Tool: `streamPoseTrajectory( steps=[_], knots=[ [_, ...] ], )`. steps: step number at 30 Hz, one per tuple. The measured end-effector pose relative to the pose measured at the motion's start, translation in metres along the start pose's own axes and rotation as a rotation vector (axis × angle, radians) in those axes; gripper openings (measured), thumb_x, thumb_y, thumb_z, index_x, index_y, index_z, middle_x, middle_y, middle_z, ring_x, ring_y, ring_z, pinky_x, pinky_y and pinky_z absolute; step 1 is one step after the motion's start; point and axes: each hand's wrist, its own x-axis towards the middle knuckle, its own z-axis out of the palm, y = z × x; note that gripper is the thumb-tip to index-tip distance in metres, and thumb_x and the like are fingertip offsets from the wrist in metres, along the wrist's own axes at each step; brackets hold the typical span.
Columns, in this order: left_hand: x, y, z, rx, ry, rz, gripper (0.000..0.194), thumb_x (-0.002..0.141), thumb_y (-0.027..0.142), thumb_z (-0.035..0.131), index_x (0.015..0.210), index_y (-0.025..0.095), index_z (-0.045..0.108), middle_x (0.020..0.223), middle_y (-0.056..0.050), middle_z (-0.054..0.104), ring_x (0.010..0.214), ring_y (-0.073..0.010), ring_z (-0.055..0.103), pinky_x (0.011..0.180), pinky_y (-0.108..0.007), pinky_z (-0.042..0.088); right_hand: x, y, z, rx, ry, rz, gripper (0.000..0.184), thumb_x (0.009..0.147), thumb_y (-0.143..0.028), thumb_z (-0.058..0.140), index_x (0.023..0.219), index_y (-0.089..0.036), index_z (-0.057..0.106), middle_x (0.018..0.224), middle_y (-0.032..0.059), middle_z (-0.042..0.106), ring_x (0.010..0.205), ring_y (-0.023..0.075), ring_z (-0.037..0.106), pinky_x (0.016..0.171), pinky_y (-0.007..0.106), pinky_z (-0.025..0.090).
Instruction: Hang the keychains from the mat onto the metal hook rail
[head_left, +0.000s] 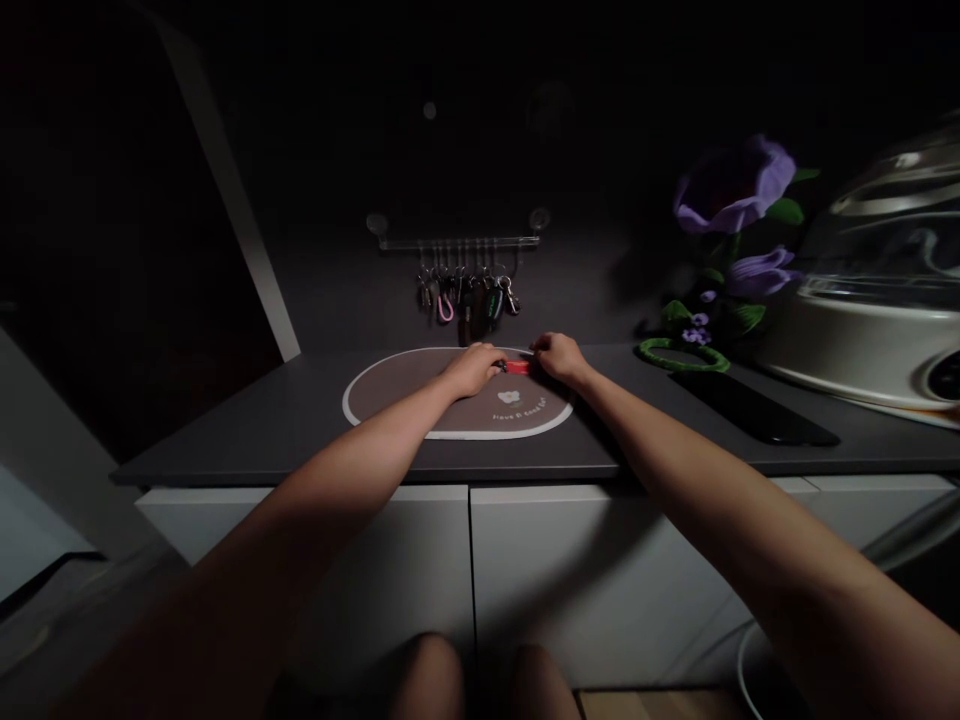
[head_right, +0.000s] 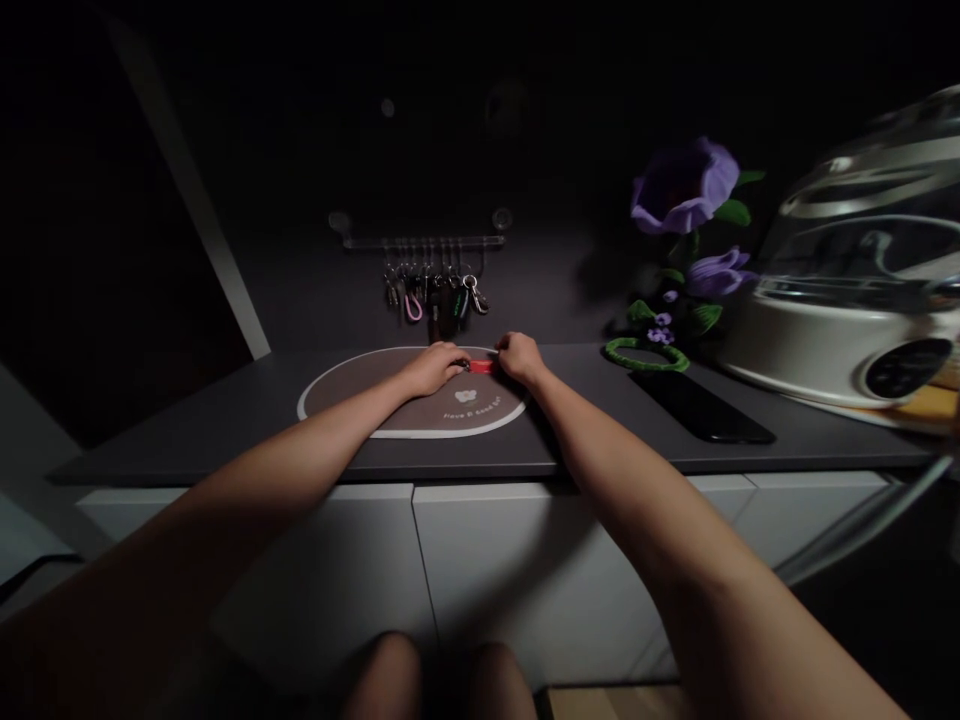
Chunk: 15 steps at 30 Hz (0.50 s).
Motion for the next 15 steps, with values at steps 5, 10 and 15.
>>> streamPoseTrajectory(
  steps=[5,10,15],
  knots=[
    [0.0004,0.0018,-0.0025,-0.012,0.024,0.006,0.018,0.078,0.021,0.052,0.092,0.017,0.063,0.090,-0.005,0.062,0.088,-0.0165,0.054,0.081,-0.027,0.040,0.0028,-0.0014,0.0015,-0.004,-0.007,-0.022,0.029,0.073,-0.009,0.048,0.095,-0.012,0.065,0.100,0.0104,0.065,0.094,0.0177,0.058,0.079,0.021,0.040],
    [0.0002,0.0057,-0.0077,0.005,0.016,-0.010,0.015,0.079,0.022,0.051,0.083,0.017,0.065,0.083,-0.006,0.062,0.082,-0.0165,0.055,0.074,-0.026,0.041,0.0041,-0.0018,0.0025,-0.025,-0.013,-0.053,0.028,0.074,-0.010,0.048,0.096,-0.012,0.065,0.100,0.0104,0.065,0.094,0.0183,0.058,0.079,0.022,0.040],
    [-0.0001,0.0062,-0.0084,-0.029,0.059,-0.089,0.013,0.079,0.021,0.051,0.081,0.017,0.063,0.084,-0.005,0.063,0.080,-0.0161,0.055,0.070,-0.025,0.040,0.0032,-0.0024,0.0012,-0.041,-0.025,-0.099,0.028,0.075,-0.011,0.047,0.097,-0.012,0.065,0.102,0.0107,0.064,0.095,0.0180,0.058,0.081,0.023,0.040]
  ],
)
